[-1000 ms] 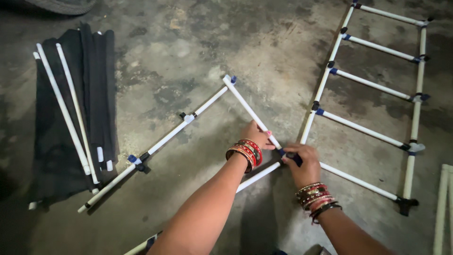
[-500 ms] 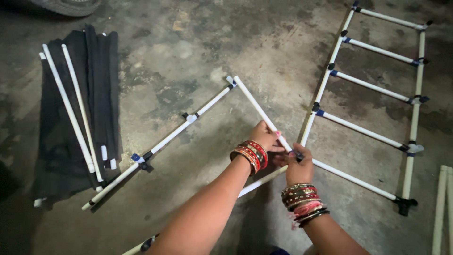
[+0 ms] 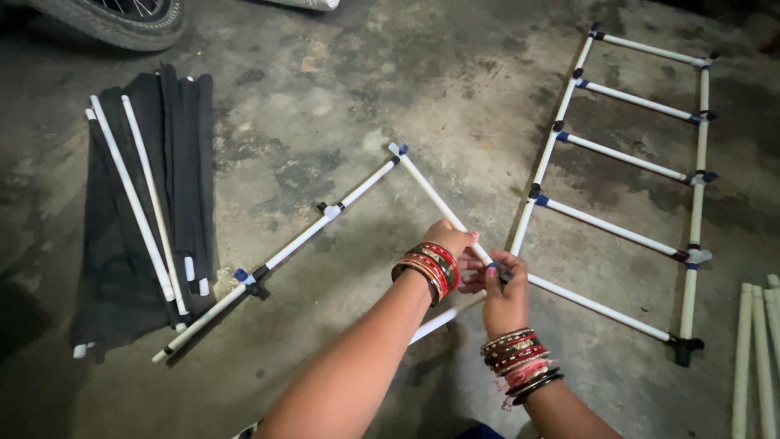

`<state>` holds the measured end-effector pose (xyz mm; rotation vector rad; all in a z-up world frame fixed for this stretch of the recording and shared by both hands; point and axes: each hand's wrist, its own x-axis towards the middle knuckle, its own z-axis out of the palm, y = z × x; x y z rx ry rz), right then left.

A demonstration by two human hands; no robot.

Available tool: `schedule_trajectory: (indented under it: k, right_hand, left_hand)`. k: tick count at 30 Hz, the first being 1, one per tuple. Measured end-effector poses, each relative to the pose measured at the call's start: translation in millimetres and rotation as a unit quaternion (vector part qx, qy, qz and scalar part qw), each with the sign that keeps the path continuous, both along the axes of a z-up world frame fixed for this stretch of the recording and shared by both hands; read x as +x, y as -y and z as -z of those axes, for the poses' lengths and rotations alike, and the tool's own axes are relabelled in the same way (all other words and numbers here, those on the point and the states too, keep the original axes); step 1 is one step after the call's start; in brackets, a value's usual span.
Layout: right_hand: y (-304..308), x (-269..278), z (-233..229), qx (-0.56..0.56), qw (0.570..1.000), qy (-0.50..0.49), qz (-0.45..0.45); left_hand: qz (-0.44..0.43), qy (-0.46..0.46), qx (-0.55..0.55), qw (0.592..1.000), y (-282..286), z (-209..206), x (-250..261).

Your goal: The person assembles a white tubular frame by connecting rods with blue connectors on the floor. They pick up rods and connectors, align them, and press them together to form ladder-like sections.

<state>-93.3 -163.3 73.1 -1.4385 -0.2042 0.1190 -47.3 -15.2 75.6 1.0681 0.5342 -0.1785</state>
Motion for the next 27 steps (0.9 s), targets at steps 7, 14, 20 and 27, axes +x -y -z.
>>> schedule_trajectory:
  k: [7, 14, 20, 27]
  right_hand:
    - [10, 2, -11, -0.053, 0.992, -0.106, 0.043]
    - [35, 20, 2, 0.034, 0.978, -0.205, 0.035]
    - [61, 11, -1, 0.044, 0.971, -0.233, 0.021]
    - [73, 5, 2, 0.022, 0.972, -0.232, 0.005]
  left_hand:
    - [0.042, 0.046, 0.032, 0.998, -2, 8, -13]
    - [0.059, 0.061, 0.102, 0.991, 10, 20, -13]
    - [-0.126, -0.012, 0.734, 0.667, -83, 3, -53]
    - [-0.057, -0.092, 0.774, 0.624, -170, -15, -108]
